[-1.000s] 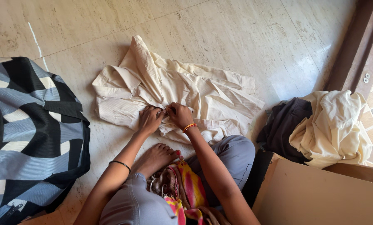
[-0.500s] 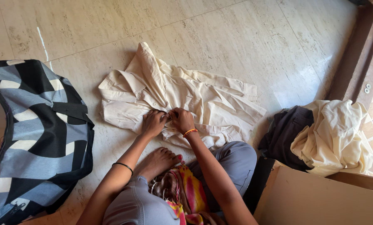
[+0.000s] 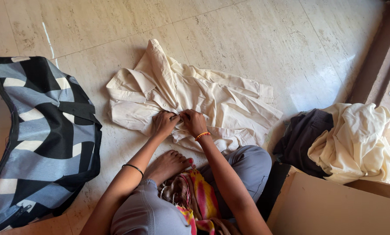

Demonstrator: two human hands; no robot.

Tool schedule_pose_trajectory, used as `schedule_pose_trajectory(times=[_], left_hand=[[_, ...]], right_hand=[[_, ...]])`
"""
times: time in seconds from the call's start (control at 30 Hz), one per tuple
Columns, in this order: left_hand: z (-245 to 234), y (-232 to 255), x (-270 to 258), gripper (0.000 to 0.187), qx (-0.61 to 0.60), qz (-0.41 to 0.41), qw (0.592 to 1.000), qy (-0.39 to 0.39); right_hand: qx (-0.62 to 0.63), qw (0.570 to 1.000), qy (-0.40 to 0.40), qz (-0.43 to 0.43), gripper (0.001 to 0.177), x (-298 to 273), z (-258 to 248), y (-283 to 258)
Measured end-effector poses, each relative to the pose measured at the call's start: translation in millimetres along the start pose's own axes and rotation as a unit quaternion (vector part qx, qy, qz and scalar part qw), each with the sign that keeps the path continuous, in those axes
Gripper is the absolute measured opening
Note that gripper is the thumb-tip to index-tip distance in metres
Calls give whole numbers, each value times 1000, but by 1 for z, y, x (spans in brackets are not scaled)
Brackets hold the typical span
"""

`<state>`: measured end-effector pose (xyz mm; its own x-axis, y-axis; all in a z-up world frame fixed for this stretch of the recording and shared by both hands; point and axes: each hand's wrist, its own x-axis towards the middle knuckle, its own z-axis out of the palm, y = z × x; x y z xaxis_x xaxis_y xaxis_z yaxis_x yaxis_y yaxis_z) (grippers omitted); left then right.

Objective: The person buttons a shirt by hand and then rolls it into a bundle while sitting on the floor.

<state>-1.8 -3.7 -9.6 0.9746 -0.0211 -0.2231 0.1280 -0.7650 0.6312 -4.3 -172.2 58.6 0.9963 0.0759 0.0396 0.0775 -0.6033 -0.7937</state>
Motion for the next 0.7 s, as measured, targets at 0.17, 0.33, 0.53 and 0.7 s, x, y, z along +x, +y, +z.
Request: schedule_pose_trajectory(times=[0.17, 0.33, 0.53, 0.7], left_hand=[[8, -4, 6, 44, -8, -1, 1000, 11], [6, -6, 6, 52, -62, -34, 997, -21], [-5, 4, 3, 53, -53, -44, 997, -36], [0, 1, 3, 53, -42, 8, 999, -2]], right_hand=[[-3, 999, -36, 10, 20, 3, 3, 9], [7, 998, -60, 21, 22, 8, 9, 25], [26, 993, -98, 60, 28, 11, 12, 37], [32, 984, -163, 68, 32, 13, 13, 48]])
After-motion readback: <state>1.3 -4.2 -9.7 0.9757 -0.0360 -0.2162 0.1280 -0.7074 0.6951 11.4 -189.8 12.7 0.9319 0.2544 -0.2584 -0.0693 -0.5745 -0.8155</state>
